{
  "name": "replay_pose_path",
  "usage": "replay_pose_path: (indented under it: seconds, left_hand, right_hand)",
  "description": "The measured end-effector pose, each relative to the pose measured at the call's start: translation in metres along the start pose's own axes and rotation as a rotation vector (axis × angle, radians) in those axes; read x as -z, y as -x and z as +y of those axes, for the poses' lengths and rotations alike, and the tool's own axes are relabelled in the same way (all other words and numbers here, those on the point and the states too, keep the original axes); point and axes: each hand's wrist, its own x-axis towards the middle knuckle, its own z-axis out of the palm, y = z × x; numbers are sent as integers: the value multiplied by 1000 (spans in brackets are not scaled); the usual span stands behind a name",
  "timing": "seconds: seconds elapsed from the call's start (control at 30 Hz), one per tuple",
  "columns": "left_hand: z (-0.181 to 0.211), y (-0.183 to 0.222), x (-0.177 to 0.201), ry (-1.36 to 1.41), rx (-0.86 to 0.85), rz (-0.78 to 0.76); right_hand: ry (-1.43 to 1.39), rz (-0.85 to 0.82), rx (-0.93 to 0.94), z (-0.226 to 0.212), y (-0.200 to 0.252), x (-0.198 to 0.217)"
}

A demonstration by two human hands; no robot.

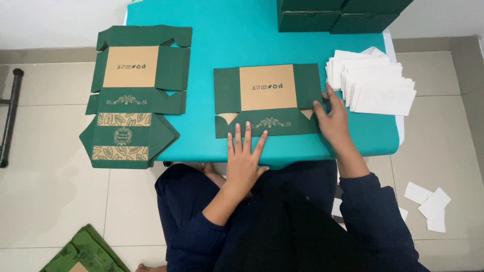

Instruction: Manually folding and assembling a decorative cardboard box from a flat template and adding a paper liner.

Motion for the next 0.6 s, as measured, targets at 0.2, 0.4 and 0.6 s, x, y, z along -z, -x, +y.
replay_pose_path:
  seconds: [0.2, 0.4, 0.6]
  left_hand:
    - [-2, 1, 2, 36, -14, 5]
    - [-11, 9, -10, 177, -99, 152]
    - [-37, 25, -17, 676, -117, 400]
  right_hand:
    - [-582, -86, -278, 3, -25, -1]
    - [-652, -110, -189, -62, -20, 27]
    - [132, 181, 516, -115, 30, 30]
